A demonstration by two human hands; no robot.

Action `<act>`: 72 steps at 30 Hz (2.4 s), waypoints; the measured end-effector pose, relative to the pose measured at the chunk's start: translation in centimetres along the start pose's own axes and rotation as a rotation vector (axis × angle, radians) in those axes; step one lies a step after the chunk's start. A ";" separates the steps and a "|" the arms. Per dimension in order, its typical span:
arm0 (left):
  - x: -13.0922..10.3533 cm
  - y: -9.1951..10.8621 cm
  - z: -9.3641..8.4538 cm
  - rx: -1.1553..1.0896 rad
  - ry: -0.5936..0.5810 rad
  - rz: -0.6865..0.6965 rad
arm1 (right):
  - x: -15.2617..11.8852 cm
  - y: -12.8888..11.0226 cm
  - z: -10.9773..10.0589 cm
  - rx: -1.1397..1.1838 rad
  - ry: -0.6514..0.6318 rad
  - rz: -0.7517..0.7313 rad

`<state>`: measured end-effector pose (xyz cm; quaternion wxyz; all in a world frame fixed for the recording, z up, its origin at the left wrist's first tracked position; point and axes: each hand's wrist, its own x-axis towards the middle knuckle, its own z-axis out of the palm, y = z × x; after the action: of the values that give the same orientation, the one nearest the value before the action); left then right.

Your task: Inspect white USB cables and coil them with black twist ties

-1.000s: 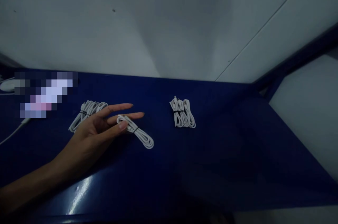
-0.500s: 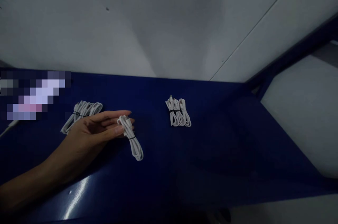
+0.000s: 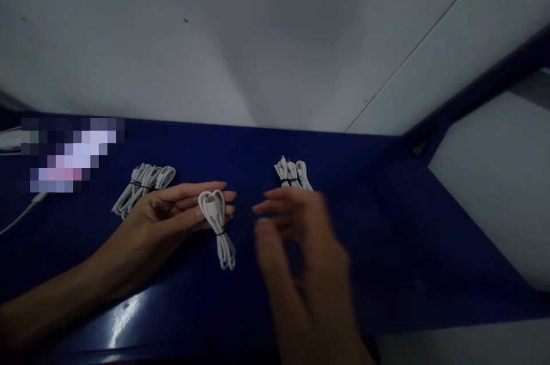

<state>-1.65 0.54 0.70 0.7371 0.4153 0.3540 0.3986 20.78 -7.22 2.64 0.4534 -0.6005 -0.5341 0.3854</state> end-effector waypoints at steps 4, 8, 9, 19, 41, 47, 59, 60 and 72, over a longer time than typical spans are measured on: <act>0.0 0.2 0.0 0.022 0.023 0.053 | 1.0 -0.6 2.5 0.132 -0.346 0.138; 0.0 0.5 0.0 0.070 0.037 0.073 | 2.1 -0.1 3.2 0.398 -0.482 0.213; -0.1 0.6 0.0 0.078 0.031 0.066 | 2.2 0.1 3.1 0.456 -0.504 0.236; 0.4 0.6 0.0 0.007 -0.111 -0.071 | 2.4 1.8 3.3 1.062 -0.770 0.581; 0.1 0.8 -0.1 -0.113 -0.040 -0.218 | 1.0 -0.1 5.1 1.096 -0.709 0.696; -0.1 0.5 -0.1 -0.132 -0.097 -0.212 | 1.0 1.0 4.2 1.261 -0.910 0.667; -0.2 0.6 -0.1 0.157 -0.106 -0.074 | 0.3 0.7 5.5 0.888 -0.512 0.549; -0.2 0.6 -0.1 0.137 -0.104 -0.074 | 0.3 0.7 5.3 0.919 -0.512 0.556; 0.3 0.2 -0.2 0.195 -0.041 -0.074 | 0.5 1.3 4.8 1.004 -0.517 0.588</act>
<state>-1.76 0.99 0.71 0.7145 0.4799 0.3910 0.3261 16.66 -6.12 0.03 0.4115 -0.3240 -0.1936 0.8296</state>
